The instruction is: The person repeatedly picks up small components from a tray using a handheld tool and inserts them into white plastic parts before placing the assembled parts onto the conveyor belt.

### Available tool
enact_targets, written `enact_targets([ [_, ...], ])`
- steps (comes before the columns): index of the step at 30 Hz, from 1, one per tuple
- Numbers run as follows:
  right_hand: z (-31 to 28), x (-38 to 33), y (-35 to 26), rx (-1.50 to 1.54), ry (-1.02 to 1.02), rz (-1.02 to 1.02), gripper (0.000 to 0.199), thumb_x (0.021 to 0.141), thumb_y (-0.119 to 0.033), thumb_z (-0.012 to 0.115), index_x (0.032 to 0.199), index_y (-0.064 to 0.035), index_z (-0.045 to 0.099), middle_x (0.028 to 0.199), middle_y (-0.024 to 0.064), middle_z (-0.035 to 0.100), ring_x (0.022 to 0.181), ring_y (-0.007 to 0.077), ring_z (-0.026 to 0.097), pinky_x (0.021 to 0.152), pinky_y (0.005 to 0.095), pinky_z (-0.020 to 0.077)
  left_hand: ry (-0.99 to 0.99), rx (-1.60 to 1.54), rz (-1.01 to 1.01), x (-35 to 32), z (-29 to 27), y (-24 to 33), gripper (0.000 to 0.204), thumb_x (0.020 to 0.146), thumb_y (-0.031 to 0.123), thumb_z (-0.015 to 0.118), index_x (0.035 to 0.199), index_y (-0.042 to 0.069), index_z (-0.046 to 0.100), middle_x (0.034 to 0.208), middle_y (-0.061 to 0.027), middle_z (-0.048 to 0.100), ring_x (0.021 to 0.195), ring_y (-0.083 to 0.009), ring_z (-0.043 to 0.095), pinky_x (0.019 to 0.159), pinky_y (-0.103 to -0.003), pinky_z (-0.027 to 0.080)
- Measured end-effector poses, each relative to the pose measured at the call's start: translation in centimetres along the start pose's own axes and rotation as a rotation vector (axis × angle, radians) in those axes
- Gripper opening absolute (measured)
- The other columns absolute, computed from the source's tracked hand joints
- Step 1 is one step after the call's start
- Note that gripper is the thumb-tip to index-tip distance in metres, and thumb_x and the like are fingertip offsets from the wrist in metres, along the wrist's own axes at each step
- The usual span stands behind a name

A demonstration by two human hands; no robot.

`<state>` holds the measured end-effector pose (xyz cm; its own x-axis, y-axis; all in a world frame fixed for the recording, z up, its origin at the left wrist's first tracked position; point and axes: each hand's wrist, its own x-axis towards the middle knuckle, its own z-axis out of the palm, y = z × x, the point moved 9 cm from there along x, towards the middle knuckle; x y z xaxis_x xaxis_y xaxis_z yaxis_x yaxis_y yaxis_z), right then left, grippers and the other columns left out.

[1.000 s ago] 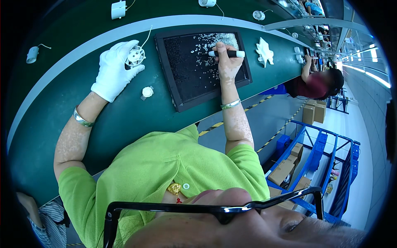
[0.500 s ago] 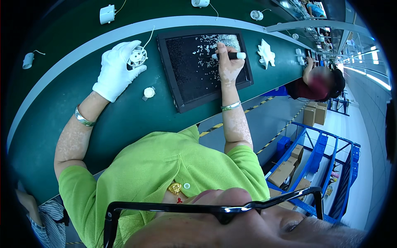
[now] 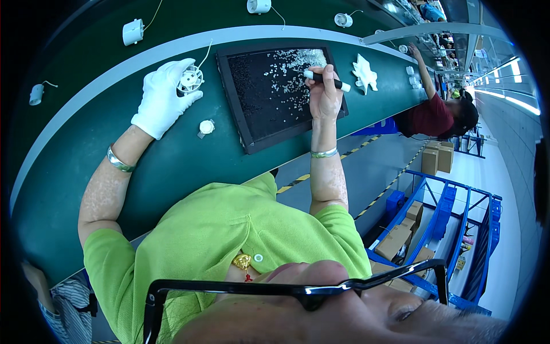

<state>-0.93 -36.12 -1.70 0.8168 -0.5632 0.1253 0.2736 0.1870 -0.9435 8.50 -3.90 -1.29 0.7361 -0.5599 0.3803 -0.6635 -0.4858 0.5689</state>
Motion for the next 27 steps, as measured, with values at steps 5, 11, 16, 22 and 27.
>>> enact_targets([
  [5,0.2,-0.9,-0.1,0.152,-0.067,0.029,0.034,0.093,-0.031,0.057,0.085,0.0013,0.062,0.088,0.0131,0.064,0.075,0.0175,0.056,0.066,0.0305,0.0450,-0.006,-0.001,-0.009,-0.1,-0.4,0.5,0.061,0.062,0.012,0.081,0.117,0.005,0.055,0.102,-0.0147,0.063,0.094,-0.0313,0.061,0.085,-0.038,0.047],
  [11,4.5,-2.2,-1.7,0.389,-0.106,0.173,0.055,0.094,-0.050,0.043,0.077,-0.0015,0.061,0.080,0.0137,0.060,0.062,0.0177,0.049,0.059,0.0275,0.0413,-0.203,-0.293,0.006,-1.9,-0.1,5.5,0.058,0.063,0.013,0.080,0.115,0.003,0.055,0.098,-0.0159,0.063,0.090,-0.0319,0.061,0.083,-0.037,0.047],
  [16,10.1,-4.8,-2.6,0.241,-0.311,0.112,0.069,0.091,-0.062,0.030,0.073,-0.0016,0.057,0.081,0.0124,0.058,0.067,0.0197,0.050,0.066,0.0302,0.0440,-0.296,-0.206,-0.001,-4.3,2.2,5.8,0.066,0.062,0.017,0.081,0.120,0.009,0.051,0.115,-0.0125,0.057,0.104,-0.0320,0.052,0.093,-0.041,0.036],
  [22,16.2,-8.1,0.4,0.281,-0.325,0.190,0.057,0.094,-0.055,0.032,0.070,-0.0054,0.045,0.088,0.0129,0.058,0.072,0.0219,0.050,0.076,0.0358,0.0435,-0.190,-0.225,0.060,-4.9,2.1,5.6,0.066,0.061,0.017,0.082,0.119,0.010,0.051,0.115,-0.0110,0.055,0.104,-0.0300,0.051,0.090,-0.039,0.036],
  [27,17.0,-8.5,3.3,0.523,-0.275,0.312,0.049,0.096,-0.048,0.041,0.069,-0.0072,0.039,0.075,0.0062,0.047,0.048,0.0084,0.034,0.048,0.0251,0.0315,-0.128,-0.216,0.084,-5.2,2.0,5.5,0.066,0.060,0.016,0.083,0.117,0.010,0.050,0.115,-0.0102,0.055,0.104,-0.0299,0.051,0.089,-0.039,0.036],
])
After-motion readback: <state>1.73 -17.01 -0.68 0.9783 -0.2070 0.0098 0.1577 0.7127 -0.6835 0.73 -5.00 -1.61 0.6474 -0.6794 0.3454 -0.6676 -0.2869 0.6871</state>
